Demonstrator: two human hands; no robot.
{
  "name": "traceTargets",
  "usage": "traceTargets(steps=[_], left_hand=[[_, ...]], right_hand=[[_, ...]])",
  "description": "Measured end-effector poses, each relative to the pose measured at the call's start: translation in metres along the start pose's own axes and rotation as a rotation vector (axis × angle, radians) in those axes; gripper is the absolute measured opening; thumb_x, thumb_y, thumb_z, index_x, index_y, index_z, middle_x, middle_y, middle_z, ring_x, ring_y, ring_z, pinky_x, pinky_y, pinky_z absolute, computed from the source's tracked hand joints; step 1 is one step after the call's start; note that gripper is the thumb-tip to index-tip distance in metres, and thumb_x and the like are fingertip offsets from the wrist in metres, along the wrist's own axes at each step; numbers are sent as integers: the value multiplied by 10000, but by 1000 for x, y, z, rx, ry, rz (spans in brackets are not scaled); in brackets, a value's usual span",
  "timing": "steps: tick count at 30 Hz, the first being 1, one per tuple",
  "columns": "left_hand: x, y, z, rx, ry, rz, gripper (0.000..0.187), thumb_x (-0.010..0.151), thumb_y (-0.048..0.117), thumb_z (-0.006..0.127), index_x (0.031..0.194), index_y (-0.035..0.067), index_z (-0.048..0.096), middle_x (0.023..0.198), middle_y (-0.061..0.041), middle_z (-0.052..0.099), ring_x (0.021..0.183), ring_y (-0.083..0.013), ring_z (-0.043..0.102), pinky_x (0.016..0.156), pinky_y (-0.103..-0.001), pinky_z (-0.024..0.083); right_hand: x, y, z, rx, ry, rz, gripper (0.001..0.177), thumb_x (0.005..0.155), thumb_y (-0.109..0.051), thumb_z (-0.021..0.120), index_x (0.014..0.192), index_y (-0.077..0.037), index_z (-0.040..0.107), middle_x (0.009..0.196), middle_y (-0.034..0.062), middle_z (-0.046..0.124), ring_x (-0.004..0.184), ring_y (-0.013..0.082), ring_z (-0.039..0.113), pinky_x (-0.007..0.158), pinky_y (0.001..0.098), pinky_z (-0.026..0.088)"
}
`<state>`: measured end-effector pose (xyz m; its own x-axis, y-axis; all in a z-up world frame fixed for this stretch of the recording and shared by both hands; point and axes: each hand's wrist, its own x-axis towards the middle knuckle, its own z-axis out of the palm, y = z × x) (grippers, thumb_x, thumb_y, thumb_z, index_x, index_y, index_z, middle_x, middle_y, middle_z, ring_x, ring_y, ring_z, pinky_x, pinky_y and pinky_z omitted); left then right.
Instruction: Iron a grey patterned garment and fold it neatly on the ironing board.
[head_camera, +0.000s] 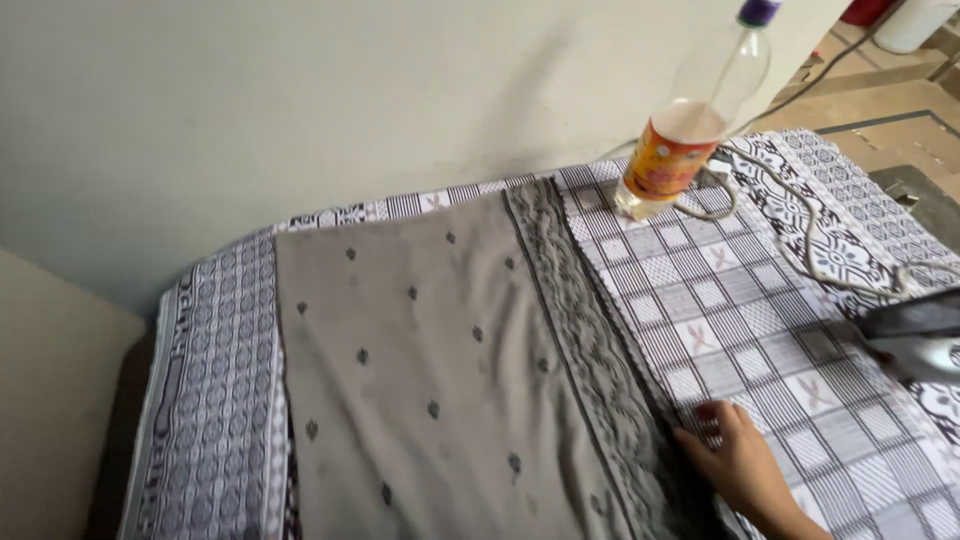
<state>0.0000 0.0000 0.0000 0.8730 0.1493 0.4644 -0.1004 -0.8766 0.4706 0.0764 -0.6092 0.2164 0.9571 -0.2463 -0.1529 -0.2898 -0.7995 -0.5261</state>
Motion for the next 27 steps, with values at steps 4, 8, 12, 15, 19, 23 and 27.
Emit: traceTargets(steps=[4,8,12,15,19,23,27], left_hand=[[-31,14,-26,84,-78,-332,727,591,442,906,1102,-14,662,1053,-310,623,920,-445,632,821,-522,529],[-77,32,-44,162,-143,-679,644,610,414,943,1023,-13,696,932,-250,673,772,-380,681,737,-466,571],[-114,61,-58,210,-187,-921,592,622,393,967,970,-16,718,851,-212,707,673,-339,714,681,-431,599],[-99,105,-88,-100,42,-762,462,644,338,911,725,-29,642,564,-113,626,495,-224,547,516,-418,475],[-80,139,-115,-103,-139,-803,325,742,235,882,738,-25,688,540,-120,612,482,-175,501,507,-372,404],[-102,110,-103,-425,-57,-816,338,847,159,858,790,-42,592,616,-64,450,567,-127,375,503,-363,294],[-98,140,-125,-303,-83,-806,385,848,184,879,758,-88,622,604,-76,477,578,-139,367,509,-362,294]], right_hand=[[-30,20,-12,-105,-52,-4,384,824,-385,795,1054,-88,716,1107,101,696,873,286,727,797,397,598],[-41,43,0,-51,0,-296,301,764,-367,791,900,-99,787,1020,103,713,886,292,710,785,389,582],[-67,40,3,-104,151,-512,324,714,-380,817,841,-92,741,984,113,697,946,325,662,830,422,553],[-78,23,-4,-216,80,-293,463,692,-403,846,1021,-92,748,963,126,674,930,333,648,826,431,552],[-70,54,15,-253,87,-335,404,722,-400,829,948,-79,732,971,124,671,960,331,648,807,435,551],[-53,80,19,-72,111,-462,314,817,-320,781,927,-34,713,952,164,674,935,349,653,819,436,550],[-70,70,-4,85,33,20,347,858,-363,754,1012,-54,720,936,167,736,878,356,745,797,447,579]])
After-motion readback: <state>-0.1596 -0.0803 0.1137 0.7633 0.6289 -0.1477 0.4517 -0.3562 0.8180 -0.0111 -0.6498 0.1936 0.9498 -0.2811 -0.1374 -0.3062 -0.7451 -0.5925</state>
